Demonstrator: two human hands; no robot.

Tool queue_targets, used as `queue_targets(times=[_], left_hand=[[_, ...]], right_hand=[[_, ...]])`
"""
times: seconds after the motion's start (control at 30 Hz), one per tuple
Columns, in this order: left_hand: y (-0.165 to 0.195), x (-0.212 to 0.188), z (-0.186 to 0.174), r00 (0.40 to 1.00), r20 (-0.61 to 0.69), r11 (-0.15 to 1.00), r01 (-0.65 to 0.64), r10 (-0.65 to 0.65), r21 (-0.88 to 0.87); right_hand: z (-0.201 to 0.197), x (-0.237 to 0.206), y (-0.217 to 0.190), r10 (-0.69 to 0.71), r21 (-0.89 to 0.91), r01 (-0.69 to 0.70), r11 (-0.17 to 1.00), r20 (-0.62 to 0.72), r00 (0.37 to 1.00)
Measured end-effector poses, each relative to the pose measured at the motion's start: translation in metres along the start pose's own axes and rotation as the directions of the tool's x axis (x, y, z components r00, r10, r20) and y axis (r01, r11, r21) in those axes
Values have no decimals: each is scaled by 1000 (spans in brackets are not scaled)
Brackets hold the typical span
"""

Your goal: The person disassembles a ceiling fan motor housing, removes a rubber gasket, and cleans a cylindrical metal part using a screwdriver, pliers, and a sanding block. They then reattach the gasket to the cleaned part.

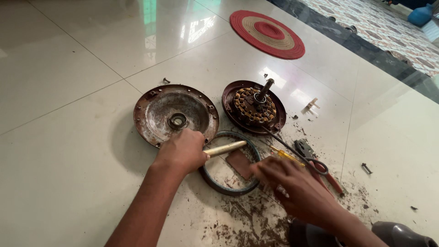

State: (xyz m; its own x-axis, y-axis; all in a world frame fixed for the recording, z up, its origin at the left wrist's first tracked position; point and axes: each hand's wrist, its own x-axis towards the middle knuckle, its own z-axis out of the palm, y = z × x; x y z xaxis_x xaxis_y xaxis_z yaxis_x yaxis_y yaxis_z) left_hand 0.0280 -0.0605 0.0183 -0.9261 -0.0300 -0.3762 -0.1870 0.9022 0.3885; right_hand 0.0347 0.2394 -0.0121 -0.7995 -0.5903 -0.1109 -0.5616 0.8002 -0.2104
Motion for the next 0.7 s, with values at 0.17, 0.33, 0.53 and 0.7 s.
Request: queue_targets(times=[0.17, 0.33, 0.53, 0.7], left_hand=[[-1, 6, 2, 999, 38, 999, 16, -15, -38], [1, 8, 0, 1000, -13, 998, 22, -22, -51], [4, 6, 1, 997, -73, 1000, 24, -23, 20], [2, 7, 3, 997, -73, 999, 33, -30, 42]], right_hand=[[-20, -31, 6, 396, -162, -368, 916, 209, 894], [-13, -64, 31, 760, -444, -630, 638, 495, 421], [2, -85, 75, 687, -143, -764, 629, 563, 460], [-22, -61, 74, 640, 418, -809, 413, 498, 585]])
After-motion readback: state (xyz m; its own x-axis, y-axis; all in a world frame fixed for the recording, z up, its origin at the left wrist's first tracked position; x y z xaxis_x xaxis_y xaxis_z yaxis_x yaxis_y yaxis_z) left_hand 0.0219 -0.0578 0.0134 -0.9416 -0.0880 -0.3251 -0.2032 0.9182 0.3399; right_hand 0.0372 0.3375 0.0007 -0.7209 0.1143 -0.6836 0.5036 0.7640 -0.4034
